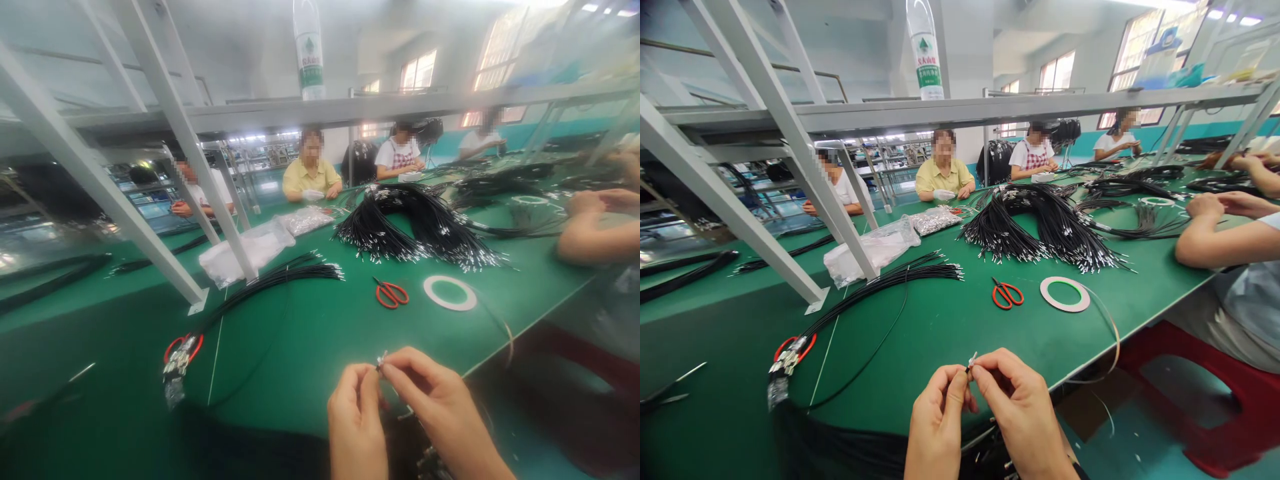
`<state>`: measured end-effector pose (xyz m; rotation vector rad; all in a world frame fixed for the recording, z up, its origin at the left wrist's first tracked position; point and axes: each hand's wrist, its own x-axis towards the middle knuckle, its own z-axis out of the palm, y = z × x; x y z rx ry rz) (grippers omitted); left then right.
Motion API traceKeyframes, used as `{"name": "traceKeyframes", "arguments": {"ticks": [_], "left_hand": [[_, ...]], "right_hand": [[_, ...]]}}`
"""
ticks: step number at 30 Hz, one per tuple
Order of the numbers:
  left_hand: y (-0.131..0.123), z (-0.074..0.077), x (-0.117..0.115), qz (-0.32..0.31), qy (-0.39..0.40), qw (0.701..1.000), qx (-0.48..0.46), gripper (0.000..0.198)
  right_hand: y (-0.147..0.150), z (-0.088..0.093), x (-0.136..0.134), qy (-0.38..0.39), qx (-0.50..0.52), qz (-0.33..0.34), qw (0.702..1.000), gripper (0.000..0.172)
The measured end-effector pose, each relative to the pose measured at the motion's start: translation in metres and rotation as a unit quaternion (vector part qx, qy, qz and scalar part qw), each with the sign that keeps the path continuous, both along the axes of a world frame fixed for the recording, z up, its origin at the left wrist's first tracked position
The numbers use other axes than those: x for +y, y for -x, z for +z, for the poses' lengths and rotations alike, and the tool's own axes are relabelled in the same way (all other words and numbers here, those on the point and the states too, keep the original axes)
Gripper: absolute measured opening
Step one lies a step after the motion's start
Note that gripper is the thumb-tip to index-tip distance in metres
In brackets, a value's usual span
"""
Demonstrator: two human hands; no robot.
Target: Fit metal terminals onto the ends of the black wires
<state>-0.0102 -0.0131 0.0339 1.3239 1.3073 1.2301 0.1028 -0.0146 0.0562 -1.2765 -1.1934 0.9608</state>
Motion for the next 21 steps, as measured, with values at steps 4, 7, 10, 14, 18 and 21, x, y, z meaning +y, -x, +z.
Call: {"name": "traceKeyframes", "arguments": {"ticks": [4, 7, 10, 14, 18, 21], "left_hand": [[0.003, 0.001, 0.001, -0.039, 0.027, 0.998, -0.028, 0.039], [0.007, 0.003, 0.003, -0.074, 0.047, 0.994, -0.07, 0.044], [0.012, 0.007, 0.005, -0.123, 0.091, 0.979, -0.135, 0.046], [0.02, 0.016, 0.011, -0.194, 0.191, 0.938, -0.215, 0.043], [0.024, 0.024, 0.016, -0.246, 0.252, 0.904, -0.241, 0.047], [0.026, 0.025, 0.018, -0.267, 0.272, 0.89, -0.251, 0.05]], "right_hand": [[-0.003, 0.004, 0.0, 0.017, 0.021, 0.031, 0.999, 0.019], [-0.005, 0.006, 0.0, 0.034, 0.031, 0.05, 0.998, 0.019], [-0.009, 0.006, 0.002, 0.051, 0.036, 0.07, 0.996, 0.02], [-0.014, 0.005, 0.005, 0.05, 0.057, 0.109, 0.991, 0.026], [-0.017, -0.001, 0.009, 0.061, 0.102, 0.124, 0.985, 0.027], [-0.017, -0.011, 0.012, 0.103, 0.167, 0.145, 0.97, 0.026]]}}
